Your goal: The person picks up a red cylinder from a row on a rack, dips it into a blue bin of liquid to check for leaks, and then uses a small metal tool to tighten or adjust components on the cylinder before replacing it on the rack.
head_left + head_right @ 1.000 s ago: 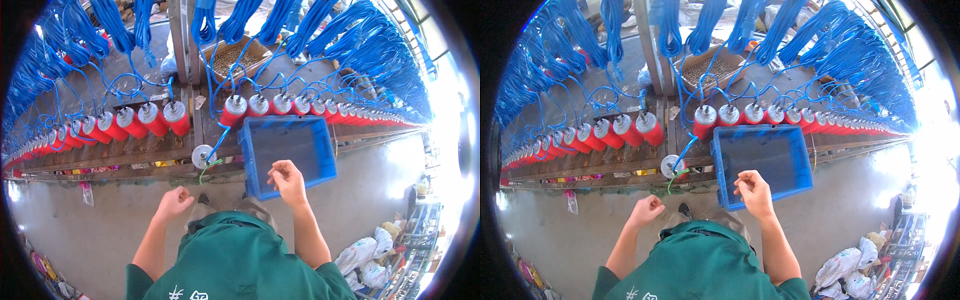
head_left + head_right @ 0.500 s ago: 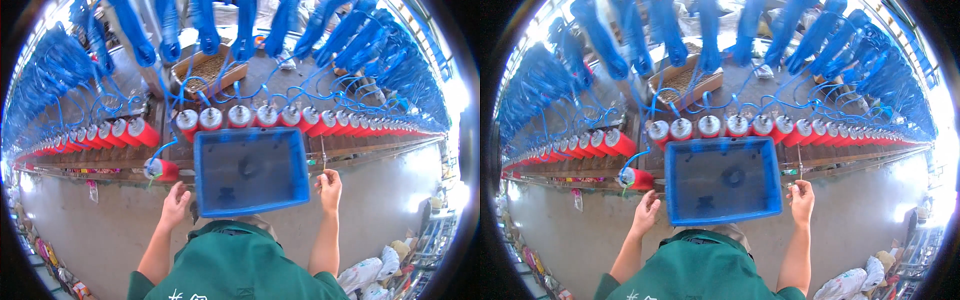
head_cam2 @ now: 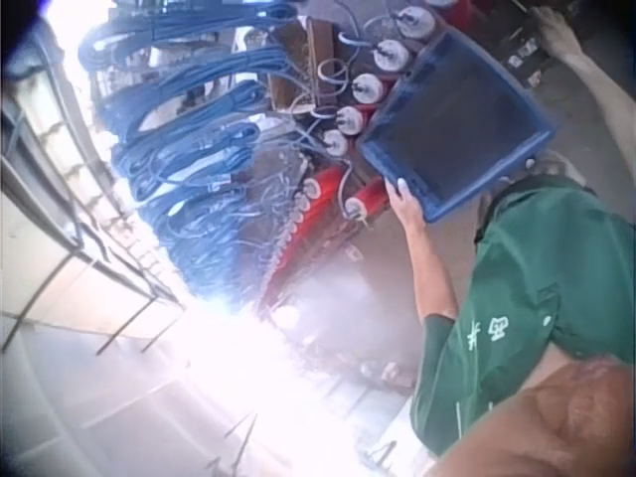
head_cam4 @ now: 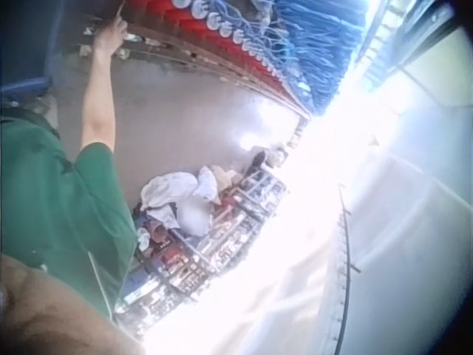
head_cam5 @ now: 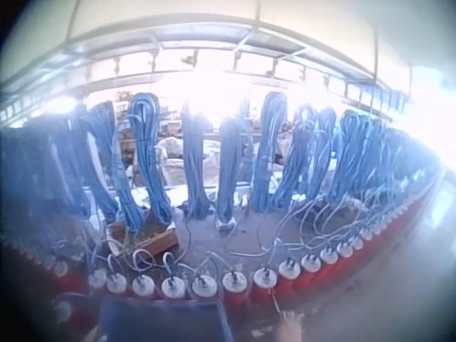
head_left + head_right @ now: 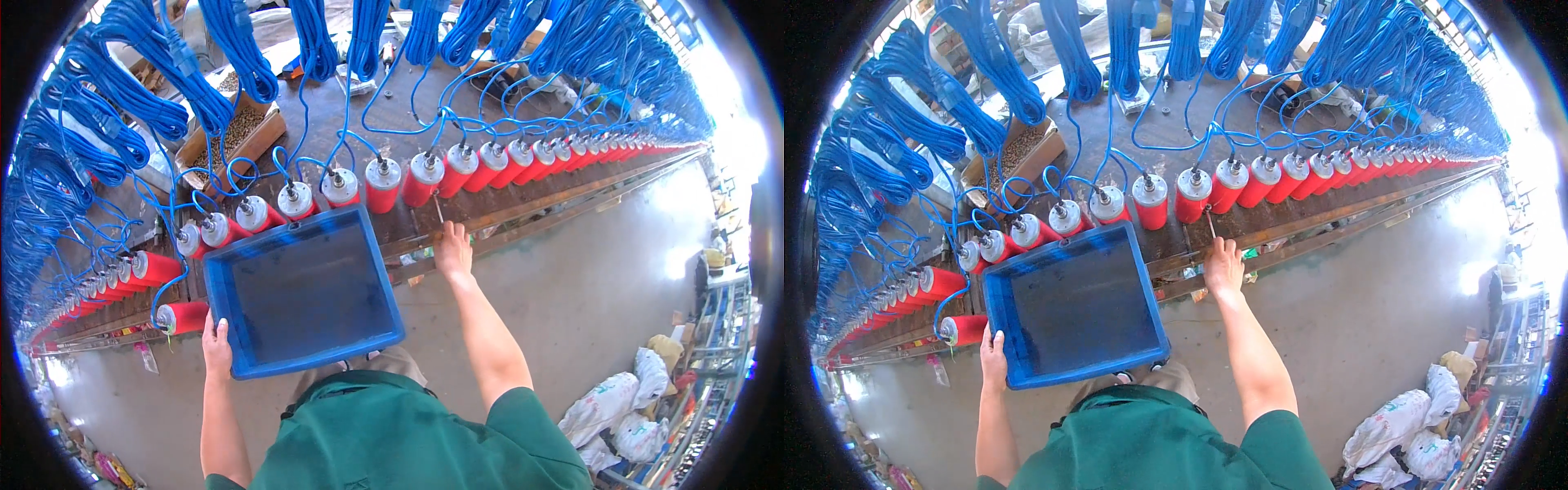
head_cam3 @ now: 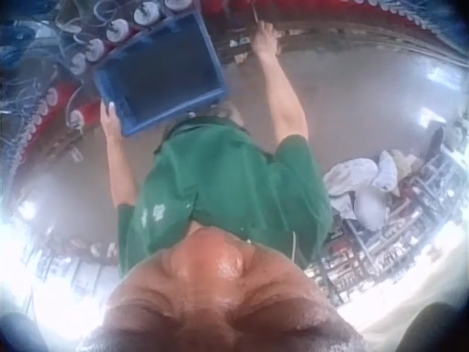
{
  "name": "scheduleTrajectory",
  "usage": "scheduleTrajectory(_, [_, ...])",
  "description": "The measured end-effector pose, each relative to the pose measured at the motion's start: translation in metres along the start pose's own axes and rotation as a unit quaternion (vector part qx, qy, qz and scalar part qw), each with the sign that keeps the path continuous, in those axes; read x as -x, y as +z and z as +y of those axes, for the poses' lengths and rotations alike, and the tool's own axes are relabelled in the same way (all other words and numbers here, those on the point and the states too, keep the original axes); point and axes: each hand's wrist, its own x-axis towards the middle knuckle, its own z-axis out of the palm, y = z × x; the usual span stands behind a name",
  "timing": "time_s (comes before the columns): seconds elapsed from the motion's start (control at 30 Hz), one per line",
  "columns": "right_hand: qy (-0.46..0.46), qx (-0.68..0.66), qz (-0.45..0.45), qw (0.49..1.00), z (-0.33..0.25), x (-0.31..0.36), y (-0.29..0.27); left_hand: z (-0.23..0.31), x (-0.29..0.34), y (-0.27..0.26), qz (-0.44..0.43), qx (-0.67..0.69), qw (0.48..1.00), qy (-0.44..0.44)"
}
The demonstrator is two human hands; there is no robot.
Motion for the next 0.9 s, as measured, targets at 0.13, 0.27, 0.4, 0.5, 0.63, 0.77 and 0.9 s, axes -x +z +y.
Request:
scheduleTrajectory(0.13, [0.05,0.005,-0.092,0.995,0.001,-0.015,0.004,0.016,0.003,0.006,0.001,0.037,0.999,-0.03])
scheduleTrajectory(0.27, [0.154,-0.177,-0.06,0.97,-0.007,-0.013,-0.003,0.03,0.008,0.007,-0.004,-0.003,1.0,-0.018])
scheduleTrajectory(0.4, [0.142,-0.241,-0.074,0.957,-0.022,0.001,-0.005,0.022,0.004,0.007,0.005,0.018,1.0,-0.011])
scheduleTrajectory(0.5, [0.075,-0.151,-0.011,0.986,-0.023,0.007,0.017,0.025,0.0,0.007,-0.007,0.036,0.999,-0.035])
scheduleTrajectory(0.63, [0.049,-0.108,-0.073,0.99,-0.047,0.01,0.021,0.029,0.007,0.008,0.011,0.045,0.997,-0.06])
scheduleTrajectory(0.77, [0.006,-0.125,-0.085,0.988,-0.017,0.0,0.032,0.023,0.007,0.008,-0.006,0.047,0.999,-0.016])
scheduleTrajectory(0.9, [0.014,-0.06,-0.194,0.979,0.0,0.001,0.002,0.023,0.005,0.009,0.0,0.011,1.0,0.025])
